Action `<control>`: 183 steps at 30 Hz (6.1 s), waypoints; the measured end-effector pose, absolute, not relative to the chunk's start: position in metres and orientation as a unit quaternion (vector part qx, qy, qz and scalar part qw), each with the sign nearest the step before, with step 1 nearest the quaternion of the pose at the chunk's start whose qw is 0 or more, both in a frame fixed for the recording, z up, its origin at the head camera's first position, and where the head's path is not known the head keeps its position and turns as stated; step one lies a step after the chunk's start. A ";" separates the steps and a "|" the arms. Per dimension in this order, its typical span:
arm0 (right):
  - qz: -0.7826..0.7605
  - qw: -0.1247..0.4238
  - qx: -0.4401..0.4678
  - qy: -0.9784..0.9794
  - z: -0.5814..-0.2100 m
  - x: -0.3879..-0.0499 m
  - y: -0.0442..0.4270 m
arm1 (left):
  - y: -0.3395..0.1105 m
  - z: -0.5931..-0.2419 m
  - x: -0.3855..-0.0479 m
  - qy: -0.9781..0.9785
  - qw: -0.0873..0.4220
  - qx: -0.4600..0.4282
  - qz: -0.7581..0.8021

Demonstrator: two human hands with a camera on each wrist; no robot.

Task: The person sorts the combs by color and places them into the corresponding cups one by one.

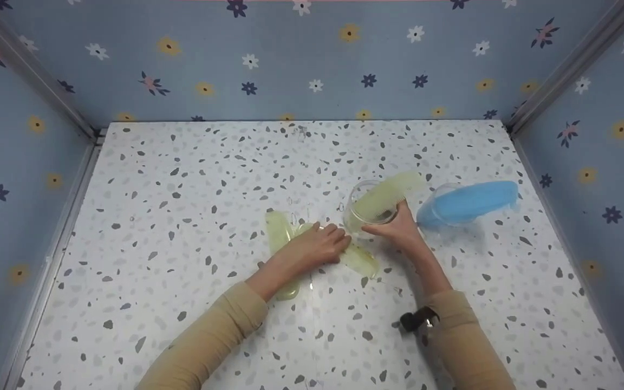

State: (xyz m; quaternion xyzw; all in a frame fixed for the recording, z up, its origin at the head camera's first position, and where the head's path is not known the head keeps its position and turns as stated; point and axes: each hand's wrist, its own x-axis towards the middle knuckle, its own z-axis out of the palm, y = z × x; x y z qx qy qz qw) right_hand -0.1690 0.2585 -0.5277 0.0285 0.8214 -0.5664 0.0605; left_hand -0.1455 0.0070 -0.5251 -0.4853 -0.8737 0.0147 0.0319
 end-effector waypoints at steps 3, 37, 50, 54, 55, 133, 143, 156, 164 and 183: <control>-0.572 0.058 0.025 0.818 -0.528 -0.169 0.258 | 0.006 -0.522 -0.145 -0.871 0.039 -0.489 0.023; -0.533 0.085 0.018 0.842 -0.527 -0.169 0.267 | -0.005 -0.483 -0.141 -0.846 0.102 -0.464 -0.241; -0.591 0.061 -0.031 0.804 -0.531 -0.167 0.263 | 0.010 -0.463 -0.148 -0.836 0.150 -0.430 -0.307; -0.596 0.076 -0.044 0.798 -0.532 -0.169 0.260 | 0.017 -0.456 -0.151 -0.831 0.168 -0.415 -0.330; -0.599 0.078 -0.048 0.795 -0.531 -0.169 0.260 | 0.019 -0.454 -0.152 -0.829 0.172 -0.412 -0.336; -0.607 0.057 -0.041 0.792 -0.510 -0.159 0.250 | 0.047 -0.477 -0.170 -0.862 0.101 -0.286 -0.406; -0.612 0.048 -0.035 0.789 -0.532 -0.167 0.256 | 0.016 -0.489 -0.158 -0.874 0.100 -0.272 -0.390; -0.604 0.063 -0.013 0.794 -0.527 -0.166 0.255 | -0.025 -0.509 -0.138 -0.893 0.071 -0.298 -0.330; -0.595 0.060 -0.015 0.801 -0.521 -0.163 0.254 | -0.051 -0.516 -0.130 -0.905 0.018 -0.324 -0.276; -0.584 0.049 -0.023 0.810 -0.532 -0.166 0.260 | -0.090 -0.523 -0.119 -0.906 -0.037 -0.396 -0.143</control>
